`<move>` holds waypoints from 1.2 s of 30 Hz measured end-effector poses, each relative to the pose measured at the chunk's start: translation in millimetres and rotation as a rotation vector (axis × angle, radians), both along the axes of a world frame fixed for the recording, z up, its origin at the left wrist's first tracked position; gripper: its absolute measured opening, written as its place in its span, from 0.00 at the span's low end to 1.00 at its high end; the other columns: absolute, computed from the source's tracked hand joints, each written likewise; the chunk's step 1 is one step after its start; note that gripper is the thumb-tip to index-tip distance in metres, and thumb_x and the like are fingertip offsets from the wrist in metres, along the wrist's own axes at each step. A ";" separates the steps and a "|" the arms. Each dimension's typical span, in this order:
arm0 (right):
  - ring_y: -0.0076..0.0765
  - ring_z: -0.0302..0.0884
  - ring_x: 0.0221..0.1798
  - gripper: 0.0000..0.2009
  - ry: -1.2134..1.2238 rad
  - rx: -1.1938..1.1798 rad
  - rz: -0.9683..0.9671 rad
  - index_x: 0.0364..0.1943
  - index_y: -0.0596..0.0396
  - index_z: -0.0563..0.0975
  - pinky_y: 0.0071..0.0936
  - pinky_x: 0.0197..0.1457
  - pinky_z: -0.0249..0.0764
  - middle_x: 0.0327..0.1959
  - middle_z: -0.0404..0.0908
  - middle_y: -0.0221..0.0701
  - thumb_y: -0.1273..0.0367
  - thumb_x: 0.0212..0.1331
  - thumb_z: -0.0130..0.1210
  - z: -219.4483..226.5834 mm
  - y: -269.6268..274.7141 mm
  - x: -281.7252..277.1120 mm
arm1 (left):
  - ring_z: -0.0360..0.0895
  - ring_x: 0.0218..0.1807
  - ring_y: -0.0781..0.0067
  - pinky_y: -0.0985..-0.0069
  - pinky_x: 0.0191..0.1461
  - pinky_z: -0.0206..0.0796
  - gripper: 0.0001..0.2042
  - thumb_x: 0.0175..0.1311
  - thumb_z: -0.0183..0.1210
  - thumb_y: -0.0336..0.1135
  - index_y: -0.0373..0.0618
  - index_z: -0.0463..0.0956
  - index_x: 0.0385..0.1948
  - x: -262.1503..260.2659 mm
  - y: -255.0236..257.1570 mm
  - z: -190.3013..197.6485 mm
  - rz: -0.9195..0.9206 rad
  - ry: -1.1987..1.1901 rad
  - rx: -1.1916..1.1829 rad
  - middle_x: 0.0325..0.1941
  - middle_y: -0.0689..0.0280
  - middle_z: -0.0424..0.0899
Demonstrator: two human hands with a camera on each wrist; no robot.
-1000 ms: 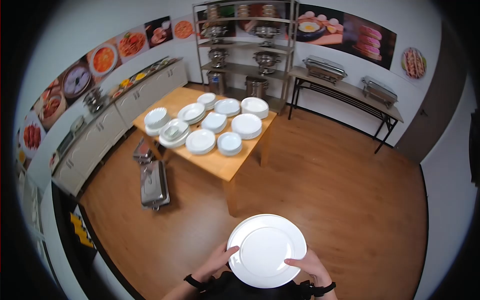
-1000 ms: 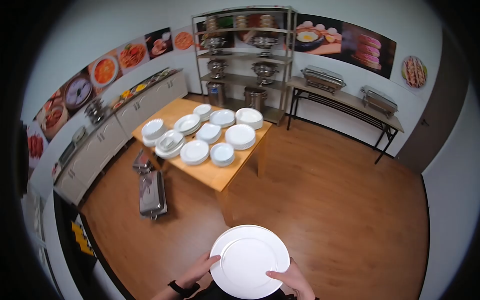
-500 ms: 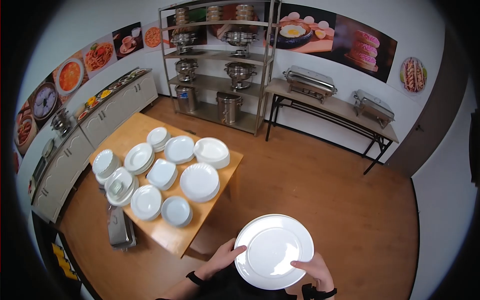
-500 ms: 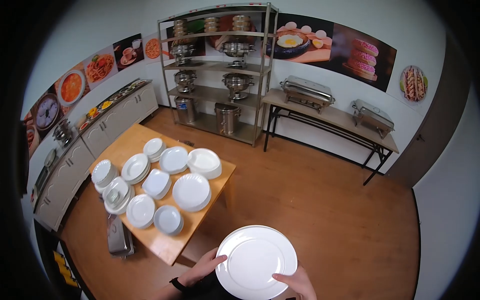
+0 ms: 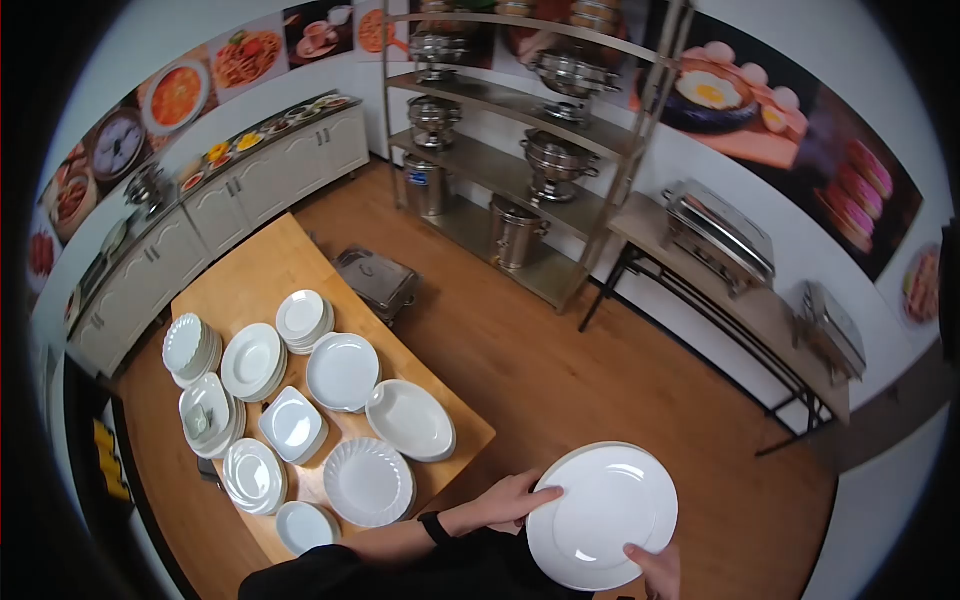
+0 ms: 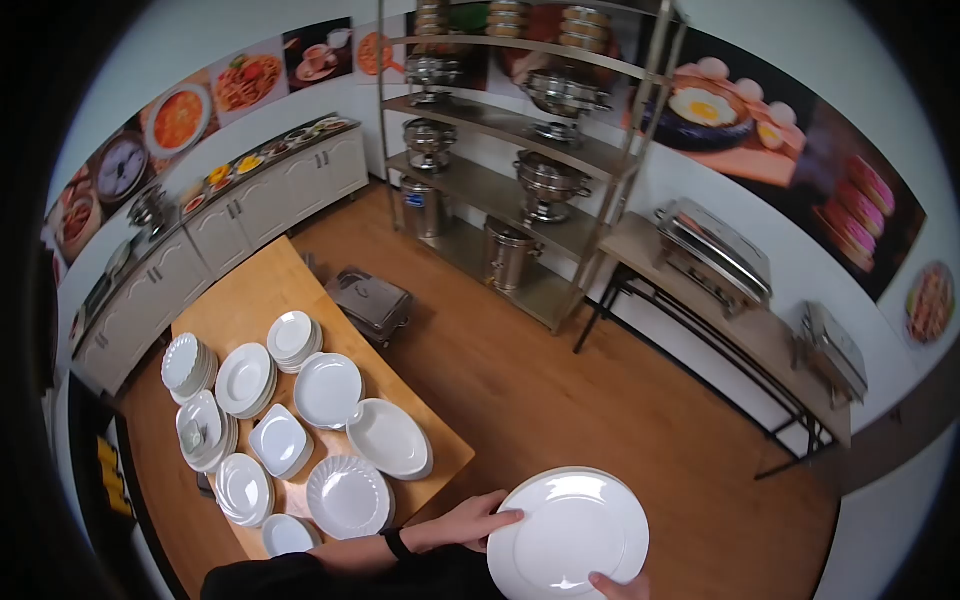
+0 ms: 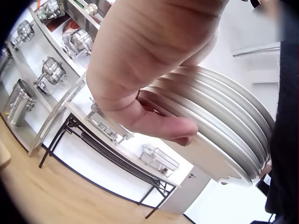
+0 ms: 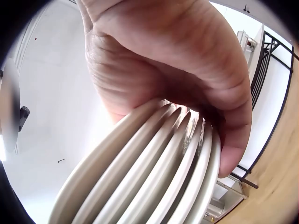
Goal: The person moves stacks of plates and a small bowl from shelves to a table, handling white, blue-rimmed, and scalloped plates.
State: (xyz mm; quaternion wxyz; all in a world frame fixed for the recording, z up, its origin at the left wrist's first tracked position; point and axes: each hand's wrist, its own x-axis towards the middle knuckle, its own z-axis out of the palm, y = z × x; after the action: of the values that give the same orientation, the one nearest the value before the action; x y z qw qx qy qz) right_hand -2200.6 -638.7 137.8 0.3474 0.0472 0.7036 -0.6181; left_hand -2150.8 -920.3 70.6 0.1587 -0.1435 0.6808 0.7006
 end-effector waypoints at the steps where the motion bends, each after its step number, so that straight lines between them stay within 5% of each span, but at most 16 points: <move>1: 0.39 0.62 0.62 0.37 0.004 0.008 0.057 0.62 0.69 0.55 0.32 0.63 0.60 0.60 0.64 0.45 0.72 0.48 0.62 2.8 -10.7 -31.1 | 0.75 0.19 0.70 0.76 0.25 0.68 0.33 0.57 0.49 0.63 0.36 0.69 0.47 -20.9 -5.1 -4.9 0.036 0.013 -0.037 0.22 0.59 0.78; 3: 0.37 0.61 0.62 0.33 0.045 -0.046 0.074 0.60 0.70 0.59 0.31 0.64 0.57 0.60 0.65 0.43 0.74 0.49 0.60 3.6 -40.2 -84.0 | 0.77 0.21 0.68 0.75 0.27 0.69 0.33 0.56 0.49 0.64 0.37 0.70 0.46 -61.4 -21.7 -13.4 0.128 -0.012 -0.076 0.22 0.59 0.78; 4: 0.40 0.74 0.49 0.22 0.186 -0.080 0.093 0.51 0.66 0.70 0.34 0.50 0.71 0.48 0.75 0.42 0.70 0.52 0.57 -2.6 -54.8 -108.8 | 0.78 0.22 0.68 0.74 0.27 0.70 0.33 0.56 0.49 0.64 0.37 0.71 0.45 -81.0 -31.7 -23.7 0.173 -0.013 -0.087 0.22 0.59 0.78; 10: 0.37 0.71 0.52 0.27 0.056 -0.040 0.445 0.55 0.69 0.65 0.30 0.56 0.66 0.50 0.74 0.42 0.78 0.48 0.58 -32.0 -139.6 -307.3 | 0.79 0.24 0.64 0.71 0.31 0.71 0.30 0.58 0.48 0.61 0.37 0.70 0.44 -175.9 -85.9 2.0 0.513 -0.144 -0.098 0.25 0.55 0.79; 15: 0.34 0.73 0.50 0.26 0.079 -0.052 0.857 0.53 0.67 0.66 0.29 0.53 0.70 0.48 0.75 0.40 0.80 0.46 0.60 -9.6 -262.9 -404.8 | 0.79 0.31 0.60 0.69 0.38 0.69 0.31 0.59 0.48 0.60 0.36 0.69 0.46 -199.5 -118.8 14.0 0.839 -0.149 -0.148 0.28 0.54 0.80; 20: 0.34 0.74 0.48 0.26 0.106 -0.074 1.054 0.52 0.68 0.67 0.28 0.51 0.71 0.46 0.76 0.40 0.80 0.46 0.60 -30.6 -369.5 -446.4 | 0.79 0.32 0.62 0.69 0.40 0.68 0.28 0.58 0.50 0.58 0.36 0.72 0.42 -216.6 -174.5 -5.2 1.067 -0.125 -0.190 0.29 0.55 0.79; 24: 0.34 0.73 0.50 0.26 0.107 -0.035 1.115 0.53 0.68 0.66 0.29 0.53 0.69 0.47 0.76 0.41 0.79 0.45 0.61 -35.3 -449.4 -467.2 | 0.77 0.39 0.63 0.71 0.42 0.67 0.24 0.59 0.52 0.55 0.38 0.73 0.38 -233.7 -244.2 -11.0 1.078 -0.213 -0.110 0.34 0.56 0.78; 31: 0.33 0.74 0.46 0.24 0.154 -0.009 1.215 0.51 0.69 0.69 0.28 0.51 0.69 0.45 0.76 0.38 0.78 0.46 0.59 -28.8 -605.2 -487.8 | 0.78 0.21 0.66 0.75 0.22 0.70 0.30 0.55 0.51 0.62 0.38 0.72 0.41 -242.7 -356.7 -2.6 1.224 -0.149 -0.076 0.26 0.57 0.80; 36: 0.34 0.74 0.48 0.27 0.111 -0.107 1.445 0.53 0.68 0.67 0.29 0.52 0.70 0.47 0.75 0.40 0.79 0.43 0.61 -49.6 -739.3 -482.6 | 0.78 0.22 0.65 0.74 0.23 0.73 0.31 0.54 0.53 0.62 0.37 0.71 0.42 -231.5 -434.1 -13.7 1.326 -0.249 -0.057 0.29 0.55 0.80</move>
State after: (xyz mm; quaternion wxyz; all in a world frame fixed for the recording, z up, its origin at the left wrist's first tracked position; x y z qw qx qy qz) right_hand -2683.2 -1378.0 88.2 0.6346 -0.4779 0.5444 -0.2694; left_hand -2382.3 -1354.5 56.9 -0.2315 -0.6147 0.4435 0.6098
